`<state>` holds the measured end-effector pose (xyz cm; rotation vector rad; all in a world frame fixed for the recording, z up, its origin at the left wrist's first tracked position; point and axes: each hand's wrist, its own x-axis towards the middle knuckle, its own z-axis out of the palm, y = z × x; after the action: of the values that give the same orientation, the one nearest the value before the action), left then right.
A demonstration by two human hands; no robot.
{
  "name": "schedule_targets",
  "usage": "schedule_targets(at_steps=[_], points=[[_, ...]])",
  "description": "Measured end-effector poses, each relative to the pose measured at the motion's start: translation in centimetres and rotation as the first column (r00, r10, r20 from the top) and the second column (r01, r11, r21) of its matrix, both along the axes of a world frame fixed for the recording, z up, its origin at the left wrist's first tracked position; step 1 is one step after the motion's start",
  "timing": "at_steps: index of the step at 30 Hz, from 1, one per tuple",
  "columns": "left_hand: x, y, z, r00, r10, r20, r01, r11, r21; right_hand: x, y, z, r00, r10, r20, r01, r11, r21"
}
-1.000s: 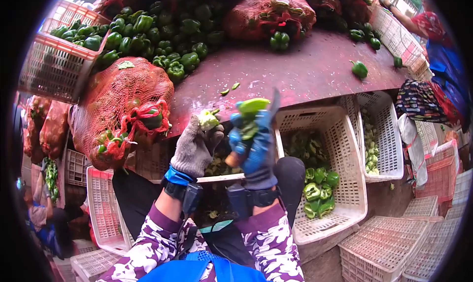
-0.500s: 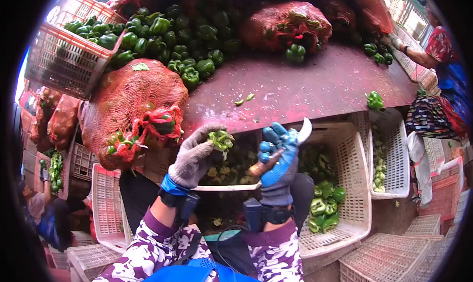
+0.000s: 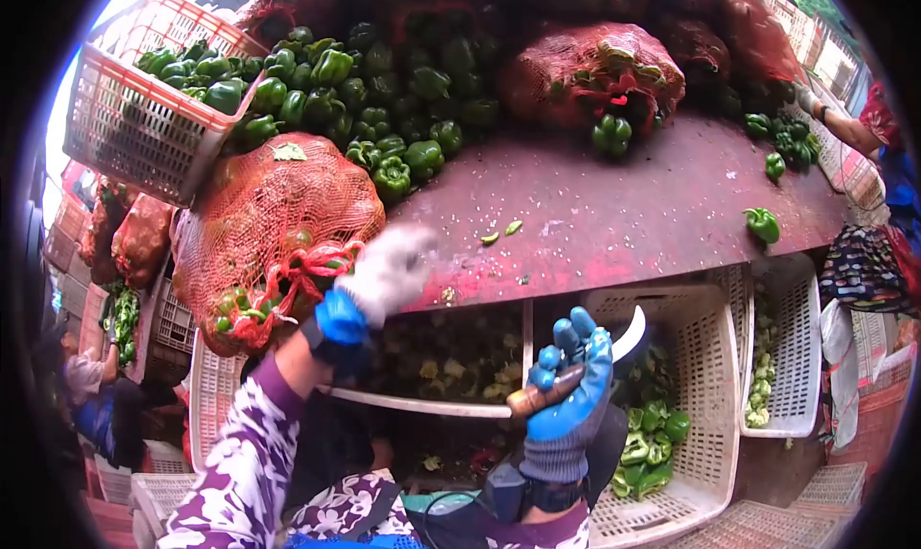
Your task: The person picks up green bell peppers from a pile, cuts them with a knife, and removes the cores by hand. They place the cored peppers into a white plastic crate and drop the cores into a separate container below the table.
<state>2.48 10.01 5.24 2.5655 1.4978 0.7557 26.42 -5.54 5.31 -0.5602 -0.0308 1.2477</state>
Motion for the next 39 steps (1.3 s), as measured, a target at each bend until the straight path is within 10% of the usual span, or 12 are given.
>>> schedule_targets(at_steps=[5, 8, 12, 19, 22, 24, 29, 33, 36, 39], points=[[0.2, 13.6, 6.7, 0.705, 0.295, -0.644, -0.300, 0.948, 0.107, -0.4, 0.6, 0.3, 0.997, 0.058, 0.042, -0.056, 0.998, -0.035], [-4.0, 18.9, 4.3, 0.581, 0.446, -0.681, -0.534, 0.840, 0.094, -0.6, 0.7, 0.4, 0.995, 0.092, 0.030, -0.091, 0.995, -0.047], [-5.7, 22.7, 3.0, 0.564, 0.327, -0.758, -0.372, 0.920, 0.121, -0.9, 0.9, 0.8, 0.987, 0.128, 0.094, -0.120, 0.989, -0.080], [-5.1, 19.4, 5.9, 0.877, 0.431, -0.213, -0.392, 0.898, 0.201, -1.5, 1.5, 1.6, 0.954, 0.200, 0.224, -0.179, 0.977, -0.113], [-3.2, 15.2, 7.9, 0.937, 0.240, 0.254, -0.181, 0.955, -0.235, -2.5, 1.9, 2.6, 0.930, 0.264, 0.258, -0.227, 0.960, -0.163], [-1.1, 11.0, 8.6, 0.746, 0.218, 0.629, 0.213, 0.817, -0.535, -3.6, 2.5, 2.3, 0.876, 0.222, 0.428, -0.161, 0.971, -0.174], [2.4, -1.6, 10.0, 0.818, 0.018, 0.575, 0.463, 0.573, -0.677, -4.8, 2.6, 0.8, 0.710, 0.315, 0.630, -0.300, 0.944, -0.134], [3.1, -6.9, 9.7, 0.889, -0.156, 0.429, 0.391, 0.745, -0.540, -5.2, 1.8, 0.9, 0.699, 0.315, 0.642, -0.413, 0.911, 0.004], [3.6, -9.4, 9.9, 0.649, 0.200, 0.735, 0.478, 0.645, -0.597, -4.7, 0.9, 1.5, 0.772, 0.389, 0.503, -0.431, 0.902, -0.036], [5.2, -11.8, 6.4, 0.552, 0.223, 0.803, 0.422, 0.756, -0.500, -5.6, 0.4, -2.5, 0.843, 0.314, 0.436, -0.377, 0.924, 0.064]])
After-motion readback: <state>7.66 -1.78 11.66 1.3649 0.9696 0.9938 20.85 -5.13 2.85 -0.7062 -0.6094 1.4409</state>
